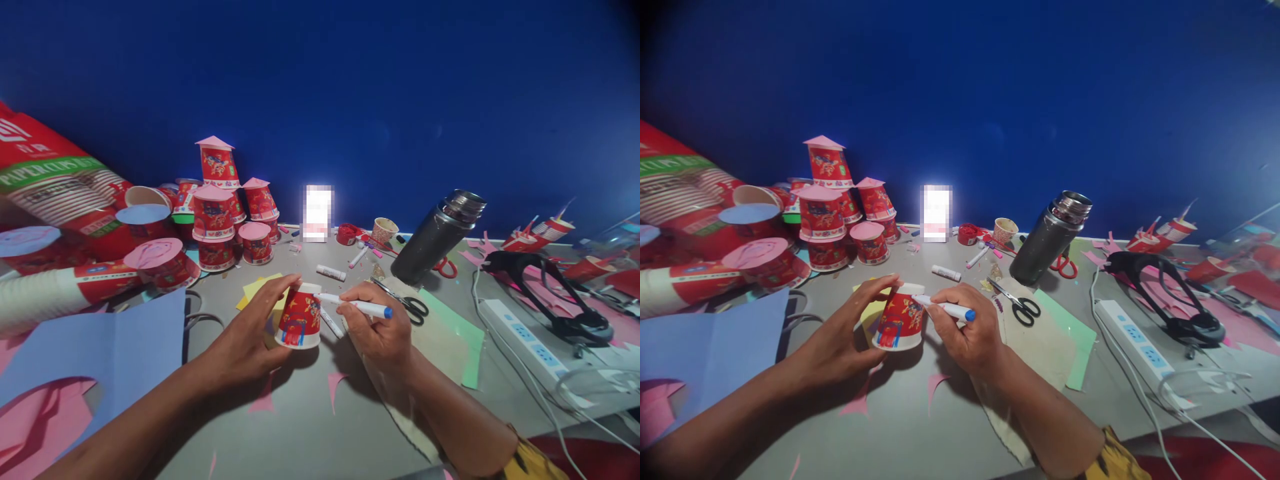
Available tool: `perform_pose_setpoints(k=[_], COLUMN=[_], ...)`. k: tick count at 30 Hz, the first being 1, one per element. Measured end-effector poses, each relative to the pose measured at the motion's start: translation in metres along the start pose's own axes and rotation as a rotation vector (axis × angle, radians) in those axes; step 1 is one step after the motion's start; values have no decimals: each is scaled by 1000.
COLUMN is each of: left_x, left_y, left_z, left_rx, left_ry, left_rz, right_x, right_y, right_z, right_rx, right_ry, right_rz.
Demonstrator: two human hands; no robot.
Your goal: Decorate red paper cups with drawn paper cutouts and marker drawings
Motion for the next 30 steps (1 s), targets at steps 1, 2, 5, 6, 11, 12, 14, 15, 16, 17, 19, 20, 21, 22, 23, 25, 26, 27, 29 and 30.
perform_pose_setpoints(k=[1, 2, 5, 6, 11, 12, 14, 15, 16, 17, 19, 20, 21, 22, 23, 25, 26, 27, 29, 30], left_x=[0, 0, 0, 0, 0, 0, 0, 0, 0, -1, -1, -1, -1, -1, -1, 0, 0, 0, 0, 0], left_y=[0, 0, -1, -1, 0, 0, 1, 1, 1, 1, 1, 1, 1, 1, 1, 2, 2, 2, 1, 1], left_z=[1, 2, 4, 5, 1, 0, -1, -1, -2, -2, -2, -2, -2, -3, -3, -3, -3, -3, -3, -3], left_rx=[-7, -11, -10, -6, 12, 17, 26, 27, 27, 26, 33, 37, 41, 44, 46, 50, 56, 65, 73, 67], left_ry=[0, 1, -5, -6, -10, -11, -11, -10, -8, -6, -2, 0, 3, 5, 6, 4, 2, 0, 1, 4], left_rz=[2, 2, 8, 10, -7, -9, -10, -10, -8, -6, 5, 7, 6, 3, 0, -6, -5, -4, -6, -8], right_x=[0, 0, 0, 0, -1, -1, -1, -1, -1, -1, 0, -1, -1, -1, -2, -2, -2, -2, -2, -2], right_y=[0, 0, 1, 1, 3, 3, 3, 3, 3, 3, 2, 2, 2, 2, 1, 1, 1, 1, 1, 1], right_z=[0, 0, 0, 0, -4, -4, -6, -6, -7, -7, -7, -7, -7, -7, -6, -6, -5, -5, -5, -6], right_rx=[0, 2, 3, -2, -18, -22, -30, -31, -30, -25, -18, -17, -18, -23, -27, -31, -32, -32, -33, -33], right_ry=[-1, -1, -1, -2, -10, -11, -8, -4, -2, -1, 1, 0, -1, -1, -4, -9, -10, -10, -10, -9], right_rz=[0, 1, 0, -3, -27, -33, -41, -47, -51, -54, -58, -53, -43, -26, -8, 20, 24, 25, 15, 8])
Point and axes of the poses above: each hand's wrist, its own y-axis towards the middle knuckle, its own x-axis out of the palm, z = x × y, the point moved 5 cm from there along y, towards the middle knuckle, and after that the axes turned 7 degrees about z, right-handed, at the moved point
